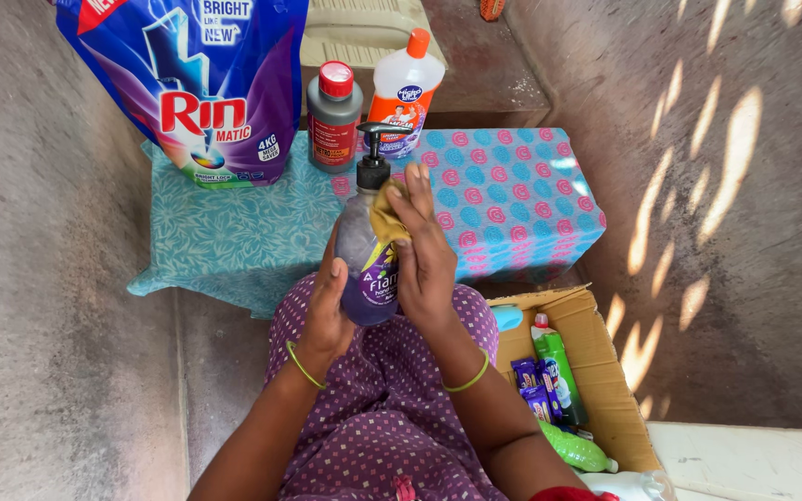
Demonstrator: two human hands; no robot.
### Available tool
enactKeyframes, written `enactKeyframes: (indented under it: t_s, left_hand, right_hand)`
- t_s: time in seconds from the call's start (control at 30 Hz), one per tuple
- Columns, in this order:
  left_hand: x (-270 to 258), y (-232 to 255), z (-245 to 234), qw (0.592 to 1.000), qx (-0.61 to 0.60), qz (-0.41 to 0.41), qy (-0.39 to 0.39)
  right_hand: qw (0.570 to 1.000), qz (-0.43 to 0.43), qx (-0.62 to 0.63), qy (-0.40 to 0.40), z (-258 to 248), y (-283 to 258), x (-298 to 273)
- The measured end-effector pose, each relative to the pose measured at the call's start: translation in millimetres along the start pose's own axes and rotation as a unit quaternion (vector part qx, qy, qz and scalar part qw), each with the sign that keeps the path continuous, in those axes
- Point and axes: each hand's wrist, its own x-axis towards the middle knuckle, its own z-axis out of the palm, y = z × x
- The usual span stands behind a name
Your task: The person wipes the exterior of a Mr. Muscle bottle and then a purple pump bottle with a yellow cloth. The person sits on the floor and places the cleaned bottles on a patterned mat.
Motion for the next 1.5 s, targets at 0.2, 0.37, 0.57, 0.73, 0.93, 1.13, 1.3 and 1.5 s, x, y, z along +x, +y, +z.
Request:
enactKeyframes:
  t_s: [0.2, 0.37, 0.57, 0.73, 0.93, 1.13, 1.3, 1.5]
  left_hand:
    - [2, -1, -13, 0.999, -0.013, 0.000, 0.037]
    - [-2, -5, -24, 0.997, -0.050, 0.010, 0.057]
    - [-5, -19, -10, 0.995, -0.082, -0.023, 0.047]
    - [-5, -12, -14, 1.000, -0.001, 0.026, 0.011]
    - [-14, -11, -31, 0.995, 0.070, 0.038, 0.057]
    - [-18, -3, -37, 0.988, -0.020, 0.112, 0.103]
    - [-18, 1, -32, 0.985, 0.035, 0.108, 0.131]
    - [-25, 0, -12, 0.992, 0.104, 0.066, 0.031]
  right_hand:
    - [0.958, -0.100, -0.231, -0.136, 29, 17, -64]
    - [0.961, -0.160, -0.207, -0.094, 41, 31, -117]
    - [0.999, -0.022, -0.027, 0.002, 15, 21, -47]
    - [0.967, 0.093, 0.235, 0.033, 12, -12, -8]
    - [0.960, 0.078, 0.260, 0.074, 29, -17, -29]
    - [0.986, 0.091, 0.138, 0.034, 43, -21, -88]
    - [0.986, 0.068, 0.146, 0.047, 41, -18, -85]
    - [0.983, 0.008, 0.165, 0.086, 16, -7, -67]
